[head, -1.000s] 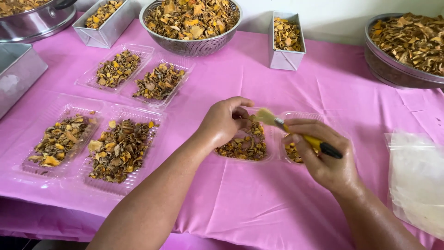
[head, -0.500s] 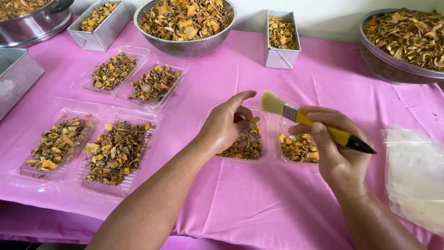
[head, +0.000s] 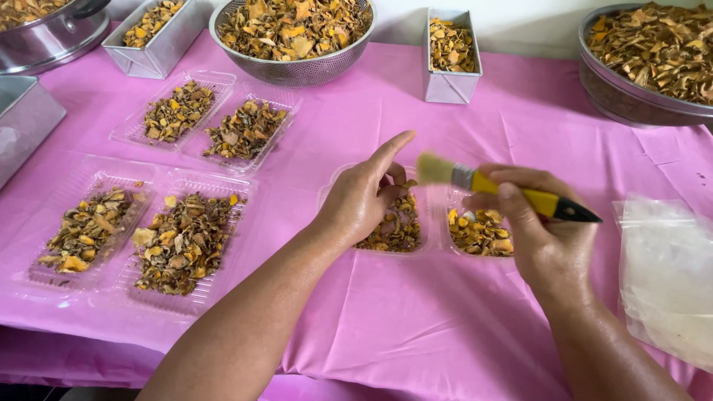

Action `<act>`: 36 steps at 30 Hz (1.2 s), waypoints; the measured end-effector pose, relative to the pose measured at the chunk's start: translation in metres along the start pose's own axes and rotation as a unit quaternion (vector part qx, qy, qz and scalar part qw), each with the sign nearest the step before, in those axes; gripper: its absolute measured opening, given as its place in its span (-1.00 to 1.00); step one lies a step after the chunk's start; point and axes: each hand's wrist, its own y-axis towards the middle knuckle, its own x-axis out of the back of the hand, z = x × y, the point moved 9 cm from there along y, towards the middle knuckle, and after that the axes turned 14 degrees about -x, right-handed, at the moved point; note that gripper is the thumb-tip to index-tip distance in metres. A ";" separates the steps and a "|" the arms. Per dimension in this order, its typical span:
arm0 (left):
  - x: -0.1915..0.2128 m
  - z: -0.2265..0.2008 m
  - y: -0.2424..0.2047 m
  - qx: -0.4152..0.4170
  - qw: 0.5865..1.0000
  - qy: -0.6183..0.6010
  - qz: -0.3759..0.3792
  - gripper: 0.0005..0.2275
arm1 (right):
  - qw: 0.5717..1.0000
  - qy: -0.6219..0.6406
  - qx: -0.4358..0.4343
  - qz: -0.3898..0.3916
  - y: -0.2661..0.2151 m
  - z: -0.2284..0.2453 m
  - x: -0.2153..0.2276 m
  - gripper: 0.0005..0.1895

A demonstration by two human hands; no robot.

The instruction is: Sorting and portioning dried tea ingredients into plastic containers using hands and a brush.

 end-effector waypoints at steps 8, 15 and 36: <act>0.003 -0.008 0.000 -0.047 0.999 0.020 -0.006 -0.24 | 0.999 0.005 0.005 0.044 -0.003 0.000 -0.005 -0.85; 0.004 -0.007 0.000 -0.015 1.000 0.012 -0.007 -0.23 | 0.998 0.000 0.047 0.045 -0.007 0.008 -0.004 -0.83; -0.085 -0.064 0.050 -0.168 0.954 0.198 0.150 -0.85 | 0.977 -0.097 0.098 -0.162 0.028 -0.008 0.066 -0.90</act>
